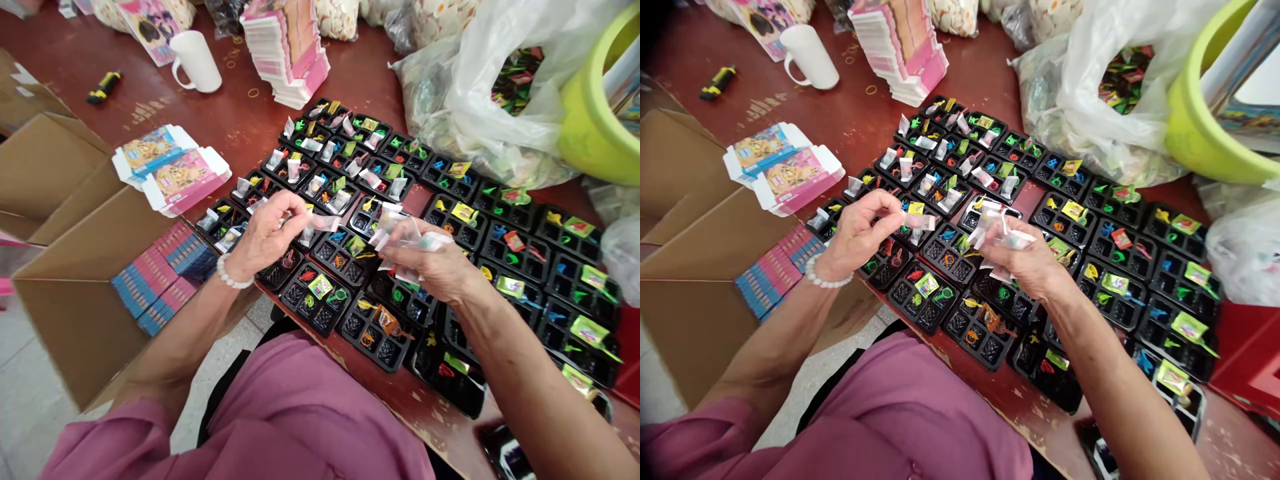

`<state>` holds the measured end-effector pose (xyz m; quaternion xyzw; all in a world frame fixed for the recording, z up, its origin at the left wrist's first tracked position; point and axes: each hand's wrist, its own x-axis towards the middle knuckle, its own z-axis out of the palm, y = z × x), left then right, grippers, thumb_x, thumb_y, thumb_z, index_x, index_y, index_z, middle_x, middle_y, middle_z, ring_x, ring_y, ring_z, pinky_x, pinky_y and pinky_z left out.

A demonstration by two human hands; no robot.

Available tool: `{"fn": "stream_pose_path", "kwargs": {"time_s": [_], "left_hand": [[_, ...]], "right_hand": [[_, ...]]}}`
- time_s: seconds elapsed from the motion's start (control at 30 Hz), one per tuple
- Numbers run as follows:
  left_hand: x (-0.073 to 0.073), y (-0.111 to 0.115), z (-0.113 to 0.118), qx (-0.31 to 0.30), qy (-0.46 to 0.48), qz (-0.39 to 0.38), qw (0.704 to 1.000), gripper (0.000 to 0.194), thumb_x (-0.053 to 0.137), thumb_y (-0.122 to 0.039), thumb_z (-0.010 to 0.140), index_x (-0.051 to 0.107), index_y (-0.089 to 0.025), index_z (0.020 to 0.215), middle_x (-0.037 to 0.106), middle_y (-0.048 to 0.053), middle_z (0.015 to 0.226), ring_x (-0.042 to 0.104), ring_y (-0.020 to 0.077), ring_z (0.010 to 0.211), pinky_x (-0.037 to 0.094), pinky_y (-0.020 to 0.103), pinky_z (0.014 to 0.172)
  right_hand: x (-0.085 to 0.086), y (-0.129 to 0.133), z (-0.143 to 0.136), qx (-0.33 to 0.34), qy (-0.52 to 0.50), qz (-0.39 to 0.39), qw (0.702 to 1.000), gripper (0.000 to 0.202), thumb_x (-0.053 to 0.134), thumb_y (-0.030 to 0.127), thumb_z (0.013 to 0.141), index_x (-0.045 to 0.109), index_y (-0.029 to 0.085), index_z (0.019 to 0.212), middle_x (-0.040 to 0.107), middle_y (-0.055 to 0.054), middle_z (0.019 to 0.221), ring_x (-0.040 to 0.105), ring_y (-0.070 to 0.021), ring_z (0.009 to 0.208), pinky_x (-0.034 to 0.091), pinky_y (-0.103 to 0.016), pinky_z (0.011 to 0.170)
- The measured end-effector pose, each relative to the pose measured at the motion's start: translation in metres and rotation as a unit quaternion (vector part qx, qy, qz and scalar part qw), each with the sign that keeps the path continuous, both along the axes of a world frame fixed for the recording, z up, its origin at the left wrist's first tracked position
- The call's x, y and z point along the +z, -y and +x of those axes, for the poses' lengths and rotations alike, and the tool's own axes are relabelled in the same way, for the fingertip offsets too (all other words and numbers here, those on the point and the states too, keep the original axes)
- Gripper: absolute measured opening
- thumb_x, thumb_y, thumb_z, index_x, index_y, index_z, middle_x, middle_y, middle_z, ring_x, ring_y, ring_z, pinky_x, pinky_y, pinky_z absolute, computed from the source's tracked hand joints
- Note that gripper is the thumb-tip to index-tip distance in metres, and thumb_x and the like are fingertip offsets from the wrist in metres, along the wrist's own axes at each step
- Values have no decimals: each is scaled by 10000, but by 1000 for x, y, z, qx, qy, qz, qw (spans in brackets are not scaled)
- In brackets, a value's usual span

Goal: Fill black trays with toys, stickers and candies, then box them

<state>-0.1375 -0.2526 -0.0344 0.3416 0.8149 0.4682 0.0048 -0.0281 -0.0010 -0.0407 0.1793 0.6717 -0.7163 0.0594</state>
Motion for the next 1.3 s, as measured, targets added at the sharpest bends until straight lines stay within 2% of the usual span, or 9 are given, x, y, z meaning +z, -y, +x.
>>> {"fn": "stream_pose_path", "kwargs": {"time_s": [0.17,0.4,0.53,0.7,0.83,0.93,1.07,1.2,1.3], "left_hand": [[-2,15,-6,-54,-57,-172,982,166,541,-260,946,562,-212,788,646,13,783,579,185,764,440,334,774],[-12,-20,-11,-127,-190,-303,925,119,589,-115,874,620,-217,820,690,33,816,582,270,921,328,573,1057],[-11,-33,-18,-126,-172,-259,942,147,612,-106,878,687,-232,871,717,31,891,596,272,980,306,586,1094],[-4,-36,-7,-207,50,-105,971,244,585,-209,956,683,-199,1179,735,33,997,639,166,847,494,325,837],[-7,-35,4,-179,137,-34,974,134,621,-254,936,714,-161,910,678,-2,774,575,113,671,444,244,647],[-7,-24,6,-124,127,-30,984,107,646,-178,870,676,-163,768,647,-16,704,538,104,628,411,246,615],[4,15,4,-63,88,-80,991,136,619,-199,879,647,-179,747,665,-6,733,551,122,650,401,270,631],[7,55,6,-98,2,-240,966,183,570,-204,888,658,-217,729,659,-4,691,559,155,652,375,301,654],[-3,67,9,-124,-69,-303,942,226,547,-222,899,656,-237,703,636,4,645,563,180,655,371,320,682]], "right_hand": [[-5,-11,9,9,-7,8,1000,353,921,340,621,619,213,751,585,19,698,476,-93,502,363,-224,411],[-8,-3,16,34,-6,-2,999,345,905,361,663,611,207,758,598,17,718,439,-77,505,320,-211,409],[-5,6,19,69,7,-28,997,331,888,356,679,610,203,769,594,16,728,422,-71,500,335,-205,399],[-1,20,19,131,28,-62,989,300,868,316,689,606,202,782,562,34,688,400,-61,491,346,-189,400],[-2,31,17,166,46,-86,981,281,860,288,687,606,206,772,514,55,644,356,-49,467,303,-173,381],[-5,38,16,176,64,-100,977,280,863,281,685,603,210,762,488,65,618,343,-47,455,297,-172,381],[-6,41,16,168,75,-102,978,301,881,290,662,607,200,746,595,15,785,392,-52,500,321,-180,385],[-7,40,16,156,62,-96,981,315,895,290,647,612,189,740,634,-24,948,421,-53,535,337,-187,380],[-7,40,16,153,64,-97,981,317,896,295,656,610,187,743,635,-32,968,437,-57,544,342,-184,378]]}}
